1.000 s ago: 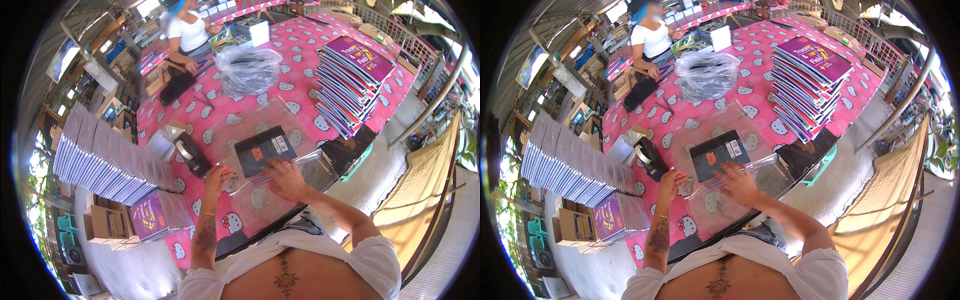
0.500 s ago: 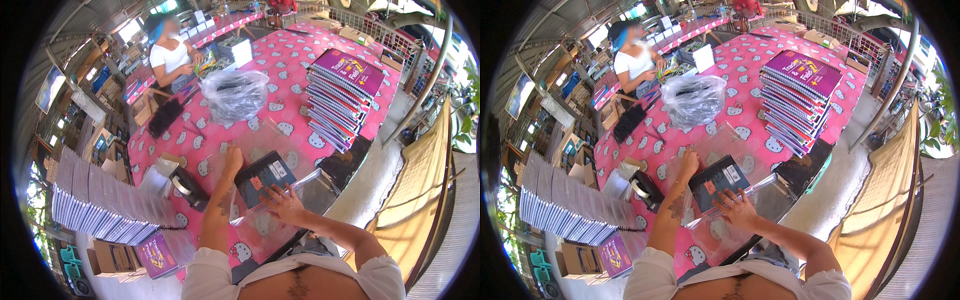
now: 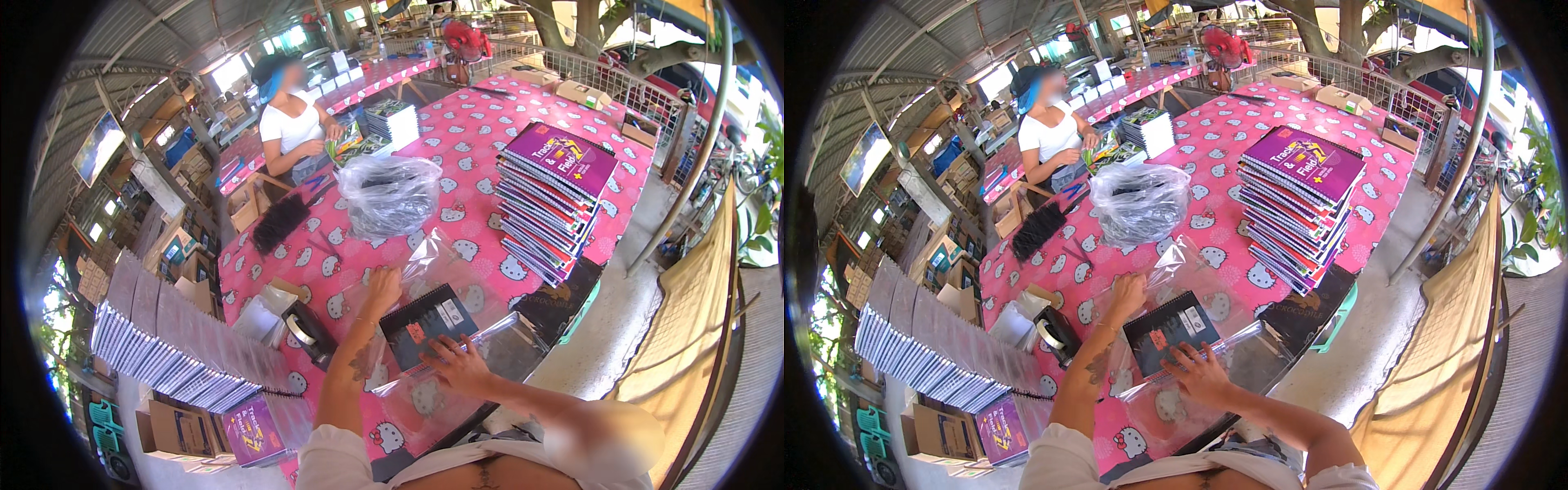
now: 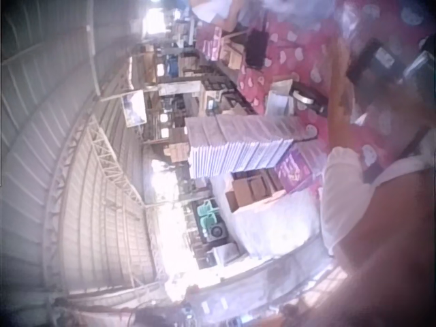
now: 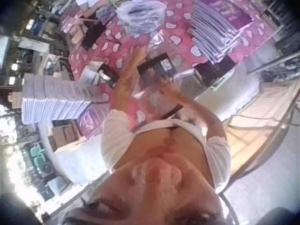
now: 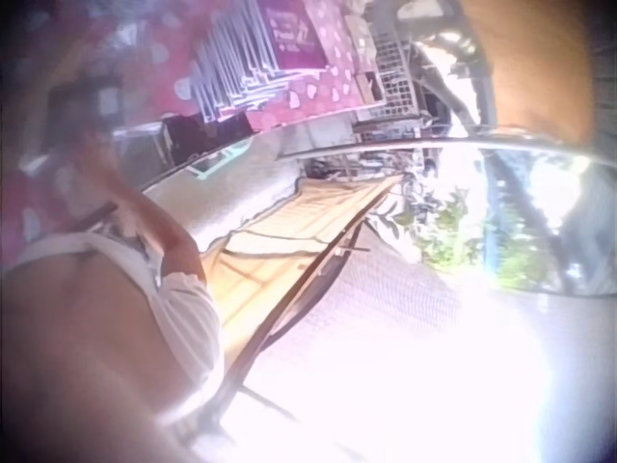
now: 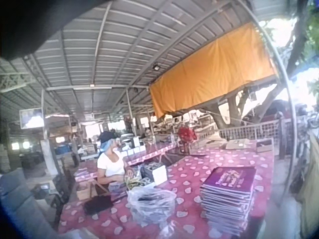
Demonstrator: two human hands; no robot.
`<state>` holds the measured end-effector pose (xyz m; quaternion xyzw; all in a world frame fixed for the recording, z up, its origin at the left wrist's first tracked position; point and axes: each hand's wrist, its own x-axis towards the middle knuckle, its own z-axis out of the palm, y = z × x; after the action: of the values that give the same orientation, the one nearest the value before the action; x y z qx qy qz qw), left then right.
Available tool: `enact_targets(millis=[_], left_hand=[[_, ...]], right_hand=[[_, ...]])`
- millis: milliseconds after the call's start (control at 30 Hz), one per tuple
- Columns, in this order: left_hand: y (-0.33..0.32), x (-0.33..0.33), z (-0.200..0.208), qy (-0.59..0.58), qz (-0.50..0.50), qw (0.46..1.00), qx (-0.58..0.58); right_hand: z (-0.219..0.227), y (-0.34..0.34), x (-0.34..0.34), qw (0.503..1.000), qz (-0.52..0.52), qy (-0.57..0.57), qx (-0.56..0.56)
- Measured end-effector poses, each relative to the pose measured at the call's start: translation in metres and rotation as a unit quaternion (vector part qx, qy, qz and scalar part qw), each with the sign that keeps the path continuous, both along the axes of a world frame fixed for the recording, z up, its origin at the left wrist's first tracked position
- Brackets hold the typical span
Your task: The person places notebooks into plastic sleeves, peels the adhesive backing off the sleeves, and seals the bags on a table before stacking the finished items.
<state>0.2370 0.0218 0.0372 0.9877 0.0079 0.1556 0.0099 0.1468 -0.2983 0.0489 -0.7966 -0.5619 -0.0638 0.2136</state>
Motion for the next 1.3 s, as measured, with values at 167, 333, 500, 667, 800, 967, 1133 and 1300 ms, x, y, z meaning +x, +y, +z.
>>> enact_targets(millis=[167,333,500,667,800,967,1133,1300], left_hand=[[-0.046,-0.023,0.047,-0.045,-0.038,0.998,0.030],[-0.103,-0.066,0.074,0.058,0.026,0.995,-0.082],[-0.140,-0.090,0.049,-0.073,0.028,0.996,-0.033],[-0.180,-0.106,0.011,-0.134,0.130,0.966,-0.180],[-0.202,-0.106,0.006,-0.121,0.162,0.959,-0.197],[-0.197,-0.102,0.025,-0.066,0.187,0.934,-0.297],[-0.197,-0.113,-0.006,-0.127,0.156,0.967,-0.157],[-0.205,-0.081,-0.008,-0.129,0.105,0.978,-0.126]], right_hand=[[-0.005,-0.007,0.008,1.000,0.015,-0.011,-0.011],[-0.005,-0.007,0.016,0.999,0.040,-0.027,-0.004],[-0.010,-0.002,0.020,0.999,0.047,-0.027,-0.003],[-0.021,0.006,0.031,0.996,0.040,-0.075,0.004],[-0.026,0.001,0.037,0.996,0.053,-0.049,-0.044],[-0.037,0.003,0.076,0.980,0.100,0.164,0.047],[-0.013,0.022,0.137,0.888,-0.192,0.321,0.268],[-0.079,-0.022,0.279,0.810,-0.102,0.547,0.185]])
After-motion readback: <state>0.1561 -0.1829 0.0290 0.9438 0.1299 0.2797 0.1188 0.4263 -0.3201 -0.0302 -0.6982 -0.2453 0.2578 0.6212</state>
